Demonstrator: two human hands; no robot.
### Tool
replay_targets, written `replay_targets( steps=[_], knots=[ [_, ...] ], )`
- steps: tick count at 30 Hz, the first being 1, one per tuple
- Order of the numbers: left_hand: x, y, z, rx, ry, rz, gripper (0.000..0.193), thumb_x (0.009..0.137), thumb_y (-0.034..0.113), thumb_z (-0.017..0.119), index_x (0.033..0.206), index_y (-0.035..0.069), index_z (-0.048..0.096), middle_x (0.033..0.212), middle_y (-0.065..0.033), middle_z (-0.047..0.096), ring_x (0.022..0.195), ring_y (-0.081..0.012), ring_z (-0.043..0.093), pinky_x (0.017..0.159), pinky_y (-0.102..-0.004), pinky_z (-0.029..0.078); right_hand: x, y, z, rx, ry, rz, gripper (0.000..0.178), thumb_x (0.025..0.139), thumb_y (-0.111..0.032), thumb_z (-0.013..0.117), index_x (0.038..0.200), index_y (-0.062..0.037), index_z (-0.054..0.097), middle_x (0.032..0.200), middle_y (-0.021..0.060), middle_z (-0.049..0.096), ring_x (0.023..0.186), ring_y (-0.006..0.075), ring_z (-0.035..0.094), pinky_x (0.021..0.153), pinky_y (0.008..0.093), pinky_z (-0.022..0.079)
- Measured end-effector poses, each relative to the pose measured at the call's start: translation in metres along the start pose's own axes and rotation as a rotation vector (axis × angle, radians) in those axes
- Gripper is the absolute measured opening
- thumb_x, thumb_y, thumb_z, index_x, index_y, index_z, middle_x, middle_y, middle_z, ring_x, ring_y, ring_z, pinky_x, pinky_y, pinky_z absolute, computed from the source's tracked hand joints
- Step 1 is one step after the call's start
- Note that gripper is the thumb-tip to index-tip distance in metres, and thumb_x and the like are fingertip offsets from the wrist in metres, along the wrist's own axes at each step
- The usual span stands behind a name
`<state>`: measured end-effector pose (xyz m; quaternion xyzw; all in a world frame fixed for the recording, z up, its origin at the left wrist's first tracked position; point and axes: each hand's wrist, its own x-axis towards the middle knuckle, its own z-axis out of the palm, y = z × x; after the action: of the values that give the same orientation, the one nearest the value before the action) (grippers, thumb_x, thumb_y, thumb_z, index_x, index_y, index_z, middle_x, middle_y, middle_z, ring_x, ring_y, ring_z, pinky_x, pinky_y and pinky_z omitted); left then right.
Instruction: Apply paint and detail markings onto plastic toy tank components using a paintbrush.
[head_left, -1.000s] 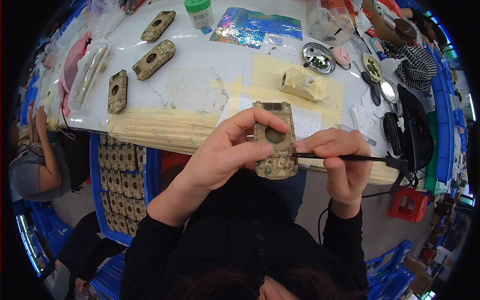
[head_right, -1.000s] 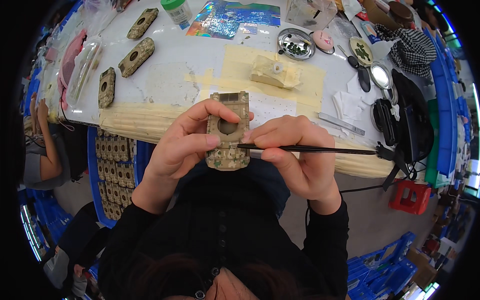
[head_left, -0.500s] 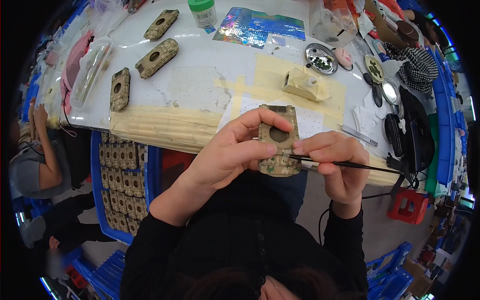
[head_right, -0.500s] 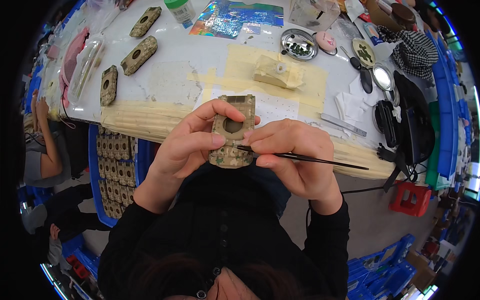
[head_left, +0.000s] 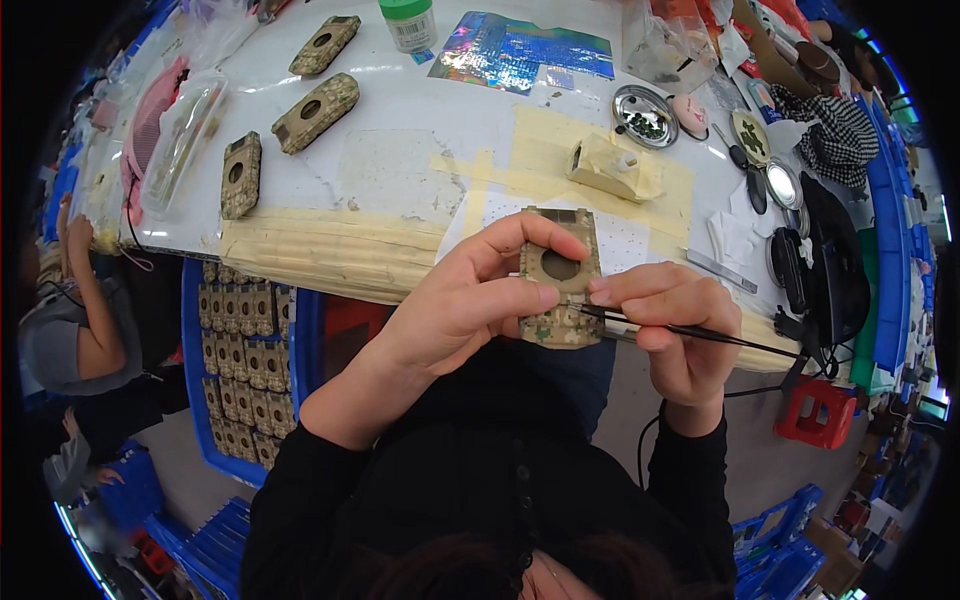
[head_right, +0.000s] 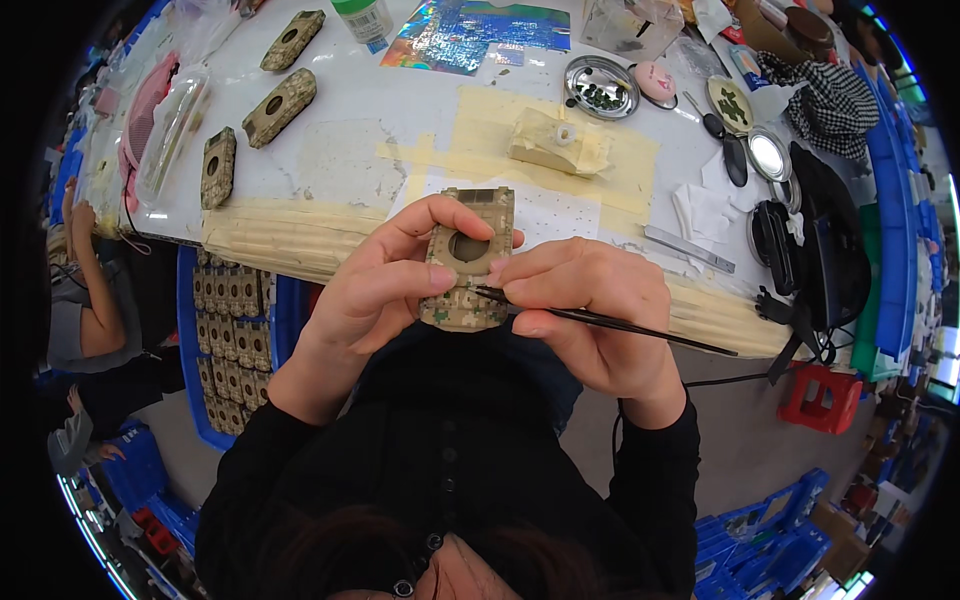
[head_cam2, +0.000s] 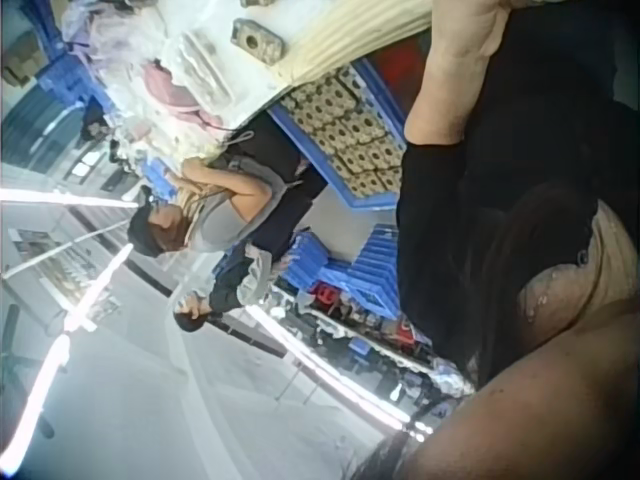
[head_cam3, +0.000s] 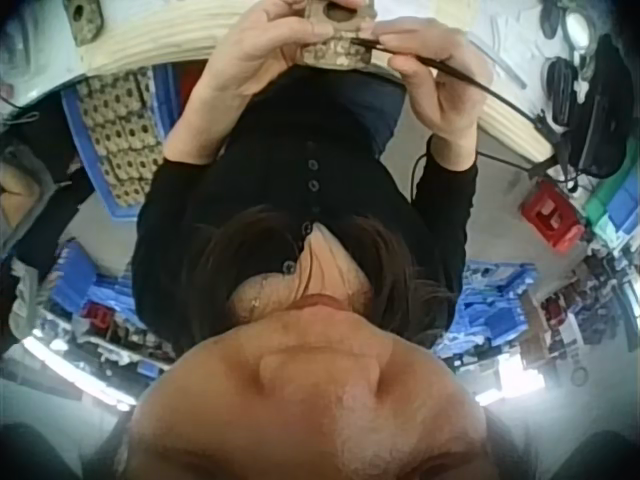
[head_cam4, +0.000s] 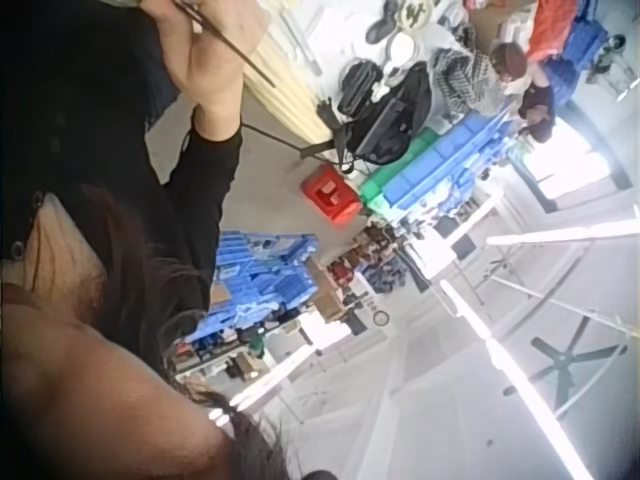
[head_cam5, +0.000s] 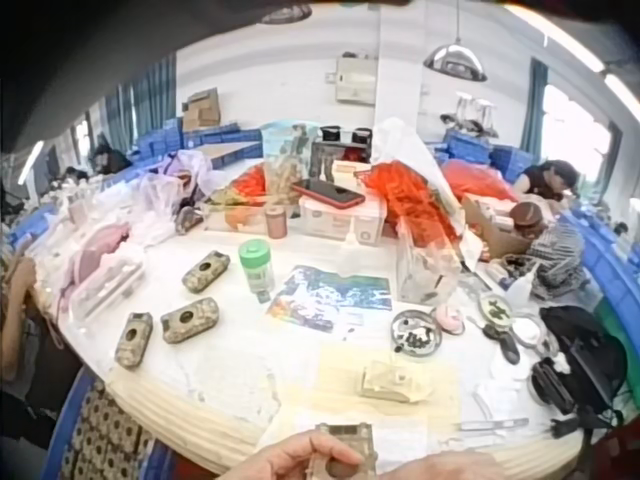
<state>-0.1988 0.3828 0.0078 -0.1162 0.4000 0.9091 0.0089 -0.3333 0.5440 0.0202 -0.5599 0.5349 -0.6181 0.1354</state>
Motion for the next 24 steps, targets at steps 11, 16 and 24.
replay_targets(
  steps=[11, 16, 24],
  knots=[
    [0.0007, -0.0002, 0.0008, 0.001, 0.004, -0.007, 0.038, 0.082, 0.004, 0.053, 0.118, 0.000, 0.047, 0.121, -0.0157, 0.054, 0.112, -0.0210, 0.056, 0.097, -0.0347, 0.047, -0.0007, -0.0004, -0.0005, -0.011, 0.007, 0.009, 0.017, 0.080, -0.010, 0.072, 0.086, 0.0018, 0.062, 0.085, 0.0167, 0.068, 0.080, 0.0284, 0.069, 0.072, 0.0339, 0.055],
    [0.0014, -0.0013, -0.0006, -0.002, 0.001, -0.003, 0.037, 0.082, 0.004, 0.053, 0.118, 0.000, 0.047, 0.121, -0.0154, 0.054, 0.112, -0.0208, 0.056, 0.097, -0.0347, 0.047, -0.0002, -0.0010, -0.0004, -0.012, 0.005, 0.012, 0.016, 0.080, -0.009, 0.072, 0.086, 0.0019, 0.062, 0.084, 0.0164, 0.068, 0.080, 0.0283, 0.069, 0.071, 0.0338, 0.055],
    [0.0017, -0.0011, -0.0016, -0.013, -0.008, 0.001, 0.036, 0.083, 0.003, 0.053, 0.119, 0.000, 0.047, 0.120, -0.0151, 0.055, 0.111, -0.0205, 0.057, 0.097, -0.0345, 0.047, 0.0005, -0.0022, 0.0003, -0.014, 0.013, 0.022, 0.016, 0.080, -0.009, 0.071, 0.086, 0.0026, 0.062, 0.084, 0.0161, 0.068, 0.080, 0.0279, 0.069, 0.071, 0.0333, 0.055]
  ],
)
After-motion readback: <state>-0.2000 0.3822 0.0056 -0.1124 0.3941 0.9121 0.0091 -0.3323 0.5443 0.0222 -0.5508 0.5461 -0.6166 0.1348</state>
